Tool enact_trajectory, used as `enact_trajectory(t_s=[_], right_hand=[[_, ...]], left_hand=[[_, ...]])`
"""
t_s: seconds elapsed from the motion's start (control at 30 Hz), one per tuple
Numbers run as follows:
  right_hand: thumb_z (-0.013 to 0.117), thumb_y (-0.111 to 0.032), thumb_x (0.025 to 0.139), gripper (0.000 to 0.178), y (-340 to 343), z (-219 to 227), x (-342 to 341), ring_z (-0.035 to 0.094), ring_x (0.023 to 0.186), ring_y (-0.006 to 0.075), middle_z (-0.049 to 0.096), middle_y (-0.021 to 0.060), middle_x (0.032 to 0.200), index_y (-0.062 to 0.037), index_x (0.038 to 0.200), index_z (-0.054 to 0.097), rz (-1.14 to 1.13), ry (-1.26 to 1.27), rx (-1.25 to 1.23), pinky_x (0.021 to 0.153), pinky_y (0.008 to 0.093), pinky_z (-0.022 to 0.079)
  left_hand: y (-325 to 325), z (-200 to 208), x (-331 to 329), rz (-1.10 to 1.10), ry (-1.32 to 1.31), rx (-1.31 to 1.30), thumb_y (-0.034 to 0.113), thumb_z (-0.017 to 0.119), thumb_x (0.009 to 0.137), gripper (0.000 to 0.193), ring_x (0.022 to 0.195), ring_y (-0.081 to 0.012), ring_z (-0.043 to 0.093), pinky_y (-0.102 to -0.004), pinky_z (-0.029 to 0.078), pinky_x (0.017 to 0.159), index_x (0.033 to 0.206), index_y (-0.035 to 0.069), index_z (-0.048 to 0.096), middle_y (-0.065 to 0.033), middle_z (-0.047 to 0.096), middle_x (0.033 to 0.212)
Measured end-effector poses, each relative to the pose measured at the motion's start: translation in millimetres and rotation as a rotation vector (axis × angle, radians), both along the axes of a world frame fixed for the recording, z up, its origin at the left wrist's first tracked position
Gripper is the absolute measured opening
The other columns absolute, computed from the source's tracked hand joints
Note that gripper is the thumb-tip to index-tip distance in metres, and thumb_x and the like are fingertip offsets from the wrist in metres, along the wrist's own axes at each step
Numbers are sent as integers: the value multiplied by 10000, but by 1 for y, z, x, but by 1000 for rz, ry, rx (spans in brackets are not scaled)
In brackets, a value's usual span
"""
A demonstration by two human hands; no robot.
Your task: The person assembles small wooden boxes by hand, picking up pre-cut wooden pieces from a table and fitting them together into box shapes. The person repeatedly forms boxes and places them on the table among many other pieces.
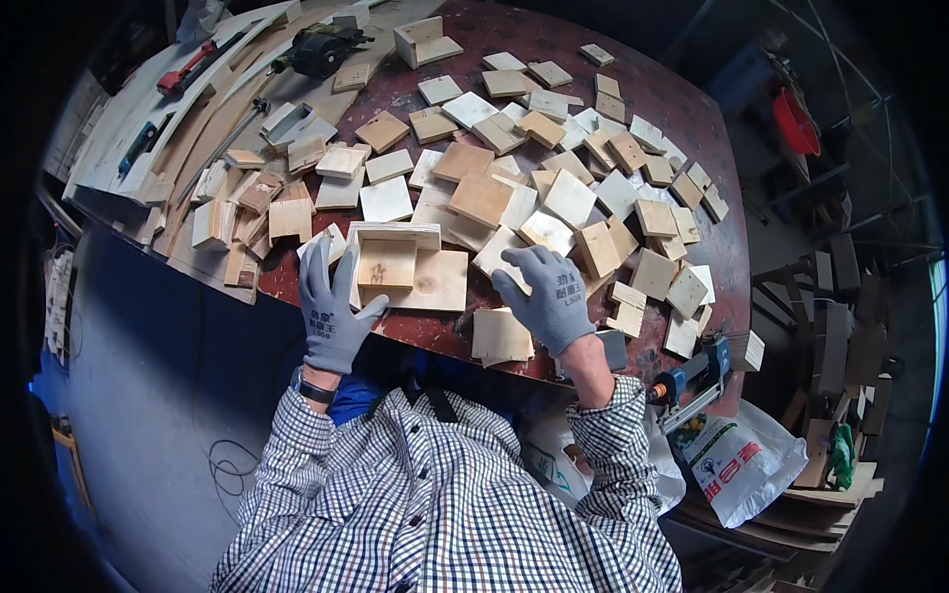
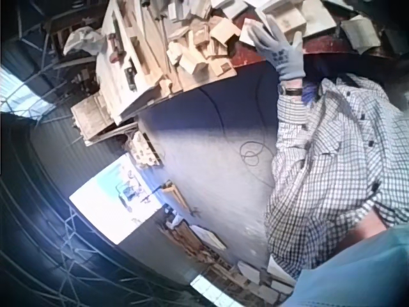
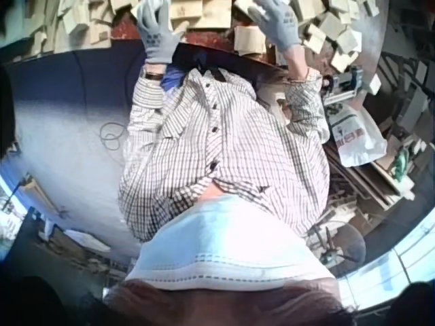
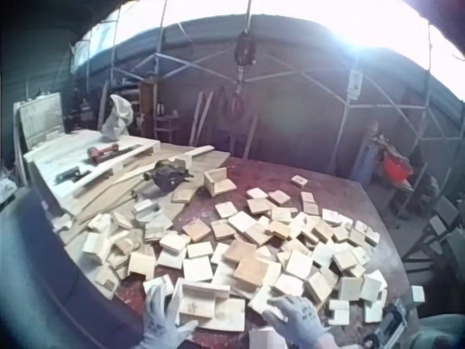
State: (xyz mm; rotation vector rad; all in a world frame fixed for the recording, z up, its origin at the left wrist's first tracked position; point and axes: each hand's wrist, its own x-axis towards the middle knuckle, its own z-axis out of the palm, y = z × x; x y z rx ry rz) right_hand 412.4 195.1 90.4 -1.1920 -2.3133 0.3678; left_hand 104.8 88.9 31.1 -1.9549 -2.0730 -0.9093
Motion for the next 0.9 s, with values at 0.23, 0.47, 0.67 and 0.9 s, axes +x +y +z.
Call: enact_trajectory(t_s=[0.23,0.47,0.67,0.9], right_hand=[[686,-571,928,525,-1,-33,-113,687,995,298,700,120,1037,-84,1119,734,202,-626,-89,857,436,517],[711,-612,876,523,-5,-70,-138,690,906,251,707,75,939,-100,976,739,48,-730,78,817,430,482],[701,-606,885,511,-10,-79,-135,677,885,252,688,75,914,-100,948,732,49,-667,94,808,431,475],[701,-608,892,542,-7,-64,-140,682,945,259,690,89,969,-83,1018,754,66,-743,5,833,439,476]], left_hand=[[13,-47,-16,-140,-508,-108,140,879,772,723,1440,-371,508,-430,502,1128,1448,195,631,-209,424,1629],[14,-63,-9,-81,-390,23,137,865,783,611,1316,-369,620,-418,595,984,1357,181,661,-182,495,1584],[11,-63,-12,-90,-341,17,176,864,786,589,1287,-374,637,-421,604,948,1341,171,667,-193,501,1575],[12,-33,-18,-62,35,-153,381,847,800,496,1107,-336,693,-428,595,855,1217,154,704,-187,589,1437]])
